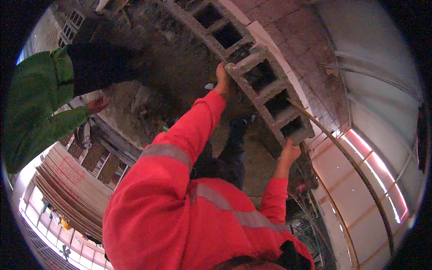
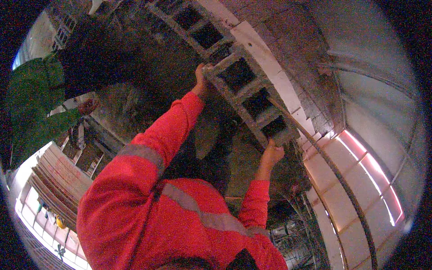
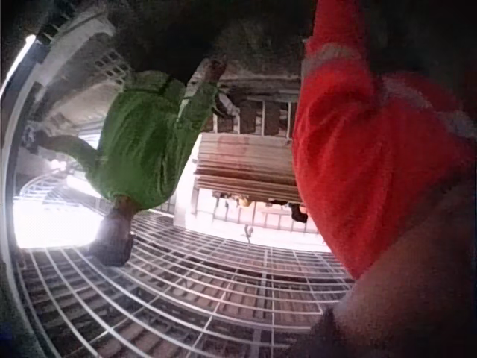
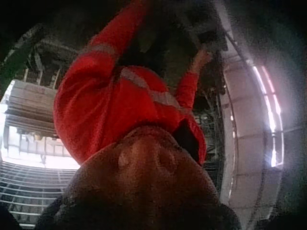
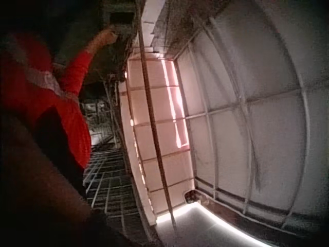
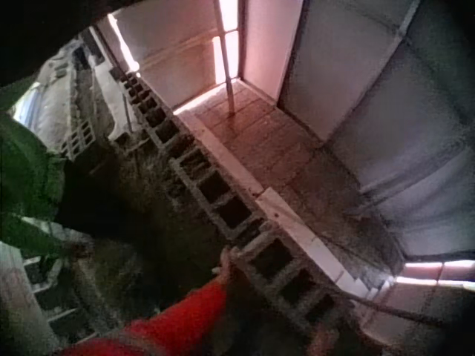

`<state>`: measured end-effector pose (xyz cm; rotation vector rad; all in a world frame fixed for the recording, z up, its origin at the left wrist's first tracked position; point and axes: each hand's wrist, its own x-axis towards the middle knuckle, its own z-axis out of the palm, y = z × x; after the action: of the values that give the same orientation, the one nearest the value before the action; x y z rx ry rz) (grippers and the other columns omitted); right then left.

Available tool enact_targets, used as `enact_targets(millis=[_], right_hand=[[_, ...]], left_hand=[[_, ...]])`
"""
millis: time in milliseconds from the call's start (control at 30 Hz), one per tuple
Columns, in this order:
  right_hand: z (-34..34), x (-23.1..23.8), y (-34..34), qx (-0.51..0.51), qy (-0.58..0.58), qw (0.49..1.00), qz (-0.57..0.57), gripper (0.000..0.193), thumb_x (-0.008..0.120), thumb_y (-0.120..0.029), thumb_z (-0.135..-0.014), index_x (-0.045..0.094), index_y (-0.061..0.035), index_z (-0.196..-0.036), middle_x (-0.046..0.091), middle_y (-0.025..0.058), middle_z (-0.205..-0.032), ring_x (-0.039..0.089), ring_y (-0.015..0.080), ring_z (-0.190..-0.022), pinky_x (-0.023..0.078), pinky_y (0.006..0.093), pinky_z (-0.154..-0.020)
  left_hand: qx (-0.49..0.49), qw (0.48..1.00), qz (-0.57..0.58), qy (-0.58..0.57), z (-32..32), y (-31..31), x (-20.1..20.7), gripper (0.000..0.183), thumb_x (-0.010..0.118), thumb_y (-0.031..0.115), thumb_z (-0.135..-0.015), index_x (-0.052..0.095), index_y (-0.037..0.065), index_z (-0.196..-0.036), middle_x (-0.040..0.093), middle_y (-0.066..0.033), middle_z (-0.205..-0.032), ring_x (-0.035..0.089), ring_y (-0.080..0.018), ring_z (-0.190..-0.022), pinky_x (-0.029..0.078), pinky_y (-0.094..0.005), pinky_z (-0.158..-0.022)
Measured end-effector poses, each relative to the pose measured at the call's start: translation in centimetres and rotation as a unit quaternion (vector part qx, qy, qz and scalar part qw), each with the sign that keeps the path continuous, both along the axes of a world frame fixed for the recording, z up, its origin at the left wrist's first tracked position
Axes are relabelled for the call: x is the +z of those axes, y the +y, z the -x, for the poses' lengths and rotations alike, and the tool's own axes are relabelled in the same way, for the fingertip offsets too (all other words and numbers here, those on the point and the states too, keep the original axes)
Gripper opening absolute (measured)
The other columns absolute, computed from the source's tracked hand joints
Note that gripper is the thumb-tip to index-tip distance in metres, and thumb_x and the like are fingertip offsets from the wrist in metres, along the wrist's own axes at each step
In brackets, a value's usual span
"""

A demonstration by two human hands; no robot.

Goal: The person spreads mortar on the ground with a trowel, then picks up concrete blocks and places them onto a partially built wall. They repeatedly align and adjust the blocks by hand to fit them into the wall structure.

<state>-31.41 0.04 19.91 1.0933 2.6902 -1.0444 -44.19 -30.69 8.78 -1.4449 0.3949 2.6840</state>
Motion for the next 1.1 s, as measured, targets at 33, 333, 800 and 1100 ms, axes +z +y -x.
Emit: enact_targets(millis=[33,333,800,1100], right_hand=[[0.3,0.2,-0.5,-0.002,-0.009,1.0,0.009,0.026,0.061,-0.008,-0.075,0.06,0.0101,-0.093,0.063,0.0077,-0.092,0.055,0.0159,-0.077,0.043,0.0294,-0.072],[0.4,-0.2,1.2,0.033,0.023,0.999,0.001,0.021,0.062,-0.009,-0.075,0.061,0.0086,-0.087,0.062,0.0079,-0.086,0.054,0.0164,-0.073,0.042,0.0289,-0.069],[3.9,14.6,-3.7,0.072,0.033,0.996,-0.046,0.041,0.062,-0.014,-0.074,0.055,0.0062,-0.109,0.061,0.0089,-0.098,0.057,0.0194,-0.086,0.043,0.0322,-0.078],[1.2,32.7,1.1,0.074,0.063,0.995,-0.019,0.033,0.06,-0.017,-0.076,0.06,0.0009,-0.104,0.061,0.0084,-0.092,0.057,0.0185,-0.08,0.045,0.0315,-0.074]], left_hand=[[0.008,1.0,-0.009,-0.005,0.0,0.0,-0.4,0.038,0.037,0.046,-0.086,0.055,0.012,-0.089,0.057,-0.0071,-0.085,0.052,-0.0275,-0.079,0.043,-0.0419,-0.073],[-0.003,0.999,-0.01,-0.032,1.1,0.9,2.2,0.033,0.04,0.046,-0.085,0.054,0.016,-0.084,0.056,-0.0035,-0.083,0.051,-0.0244,-0.078,0.042,-0.0405,-0.074],[-0.071,0.996,-0.029,0.041,-1.9,-2.4,8.9,0.032,0.043,0.035,-0.084,0.059,0.009,-0.093,0.061,-0.0055,-0.093,0.055,-0.0242,-0.088,0.043,-0.0389,-0.082],[-0.067,0.978,-0.073,0.181,-2.3,-3.6,26.6,0.037,0.049,0.038,-0.088,0.055,0.008,-0.108,0.06,-0.0068,-0.102,0.056,-0.0245,-0.094,0.045,-0.0388,-0.083]])
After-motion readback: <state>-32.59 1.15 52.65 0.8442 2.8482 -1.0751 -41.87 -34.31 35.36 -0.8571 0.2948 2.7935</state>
